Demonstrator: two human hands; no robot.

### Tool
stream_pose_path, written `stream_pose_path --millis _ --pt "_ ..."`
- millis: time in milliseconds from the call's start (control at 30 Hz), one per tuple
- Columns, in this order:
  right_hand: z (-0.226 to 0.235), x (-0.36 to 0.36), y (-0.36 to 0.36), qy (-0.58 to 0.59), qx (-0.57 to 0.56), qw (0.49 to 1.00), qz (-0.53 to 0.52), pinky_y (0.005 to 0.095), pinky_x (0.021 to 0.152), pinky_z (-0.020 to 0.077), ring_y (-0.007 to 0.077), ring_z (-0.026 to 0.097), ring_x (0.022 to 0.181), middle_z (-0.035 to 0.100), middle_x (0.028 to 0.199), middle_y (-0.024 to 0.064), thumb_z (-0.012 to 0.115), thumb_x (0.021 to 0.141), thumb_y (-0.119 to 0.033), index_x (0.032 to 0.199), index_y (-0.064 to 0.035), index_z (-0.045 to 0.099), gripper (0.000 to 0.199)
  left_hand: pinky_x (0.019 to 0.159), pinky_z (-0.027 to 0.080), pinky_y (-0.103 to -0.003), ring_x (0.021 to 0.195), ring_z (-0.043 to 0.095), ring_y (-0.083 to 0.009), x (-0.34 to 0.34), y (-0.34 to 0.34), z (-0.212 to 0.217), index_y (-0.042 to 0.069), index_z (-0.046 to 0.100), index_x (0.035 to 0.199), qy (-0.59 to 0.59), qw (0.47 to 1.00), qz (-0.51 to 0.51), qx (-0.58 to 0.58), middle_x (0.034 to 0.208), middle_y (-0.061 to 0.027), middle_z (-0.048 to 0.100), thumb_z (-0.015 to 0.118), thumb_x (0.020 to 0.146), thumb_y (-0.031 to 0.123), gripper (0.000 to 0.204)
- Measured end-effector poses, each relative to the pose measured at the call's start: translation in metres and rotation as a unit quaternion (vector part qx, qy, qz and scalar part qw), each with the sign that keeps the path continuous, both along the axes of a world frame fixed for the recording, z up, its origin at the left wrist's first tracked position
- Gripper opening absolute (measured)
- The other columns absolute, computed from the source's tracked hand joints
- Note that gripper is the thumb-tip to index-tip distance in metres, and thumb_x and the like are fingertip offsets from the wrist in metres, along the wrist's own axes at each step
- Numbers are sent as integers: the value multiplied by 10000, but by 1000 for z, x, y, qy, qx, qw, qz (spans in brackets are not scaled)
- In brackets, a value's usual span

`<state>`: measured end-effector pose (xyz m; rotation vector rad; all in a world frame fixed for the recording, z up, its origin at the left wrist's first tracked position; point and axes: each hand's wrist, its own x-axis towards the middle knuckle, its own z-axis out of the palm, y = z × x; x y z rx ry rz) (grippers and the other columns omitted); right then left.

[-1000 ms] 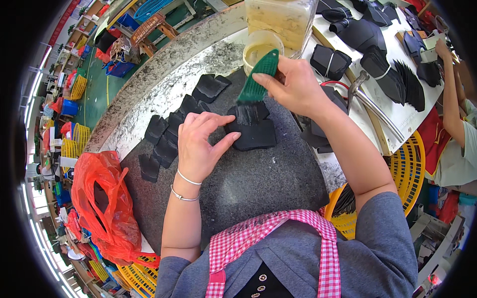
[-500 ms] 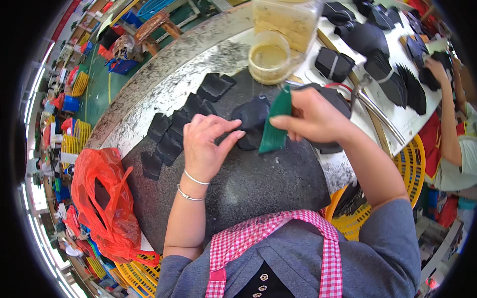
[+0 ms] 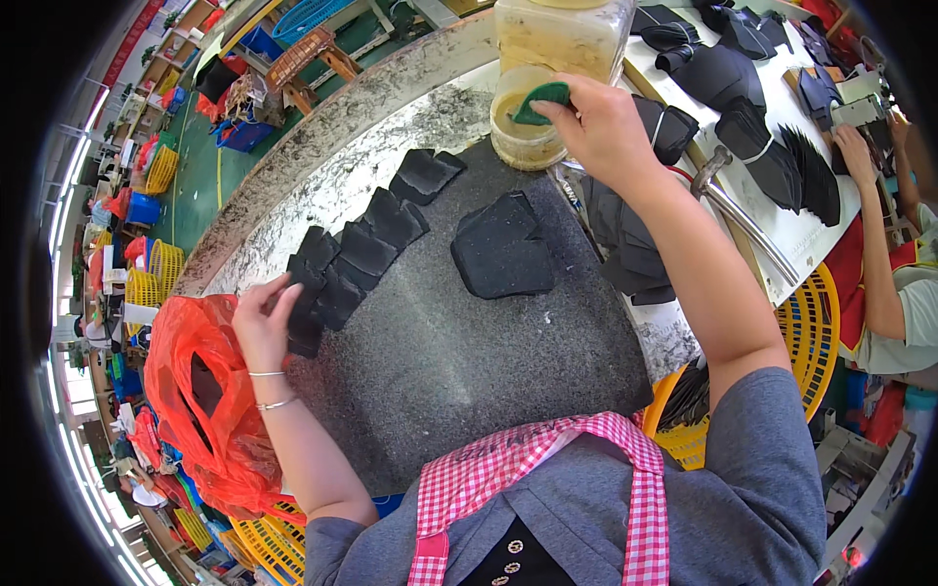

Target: The person applies glue to black shoe components using a scraper, attaches fabric pieces onto them by hand, and bundles the assembled pieces with a rubber band before gluing more components.

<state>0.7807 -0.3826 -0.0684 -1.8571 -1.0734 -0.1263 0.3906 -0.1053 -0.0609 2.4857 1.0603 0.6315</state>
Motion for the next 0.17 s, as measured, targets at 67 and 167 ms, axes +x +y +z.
stream_pose_path --millis 67,167 --pt "0 2 0 -47 -24 999 11 220 588 469 59 600 663 672 768 13 730 972 -177 1052 -15 713 181 759 502 -332 784 638 -212 43 -50 6 87 814 968 -88 991 -98 1 849 -67 726 883 749 166 243" --pt "2 11 -5 175 -37 984 -18 290 624 521 112 665 674 710 745 23 763 941 -230 1049 -38 746 221 796 509 -339 861 657 -217 83 -93 17 118 820 962 -91 975 -203 -22 898 -60 743 881 751 172 226"
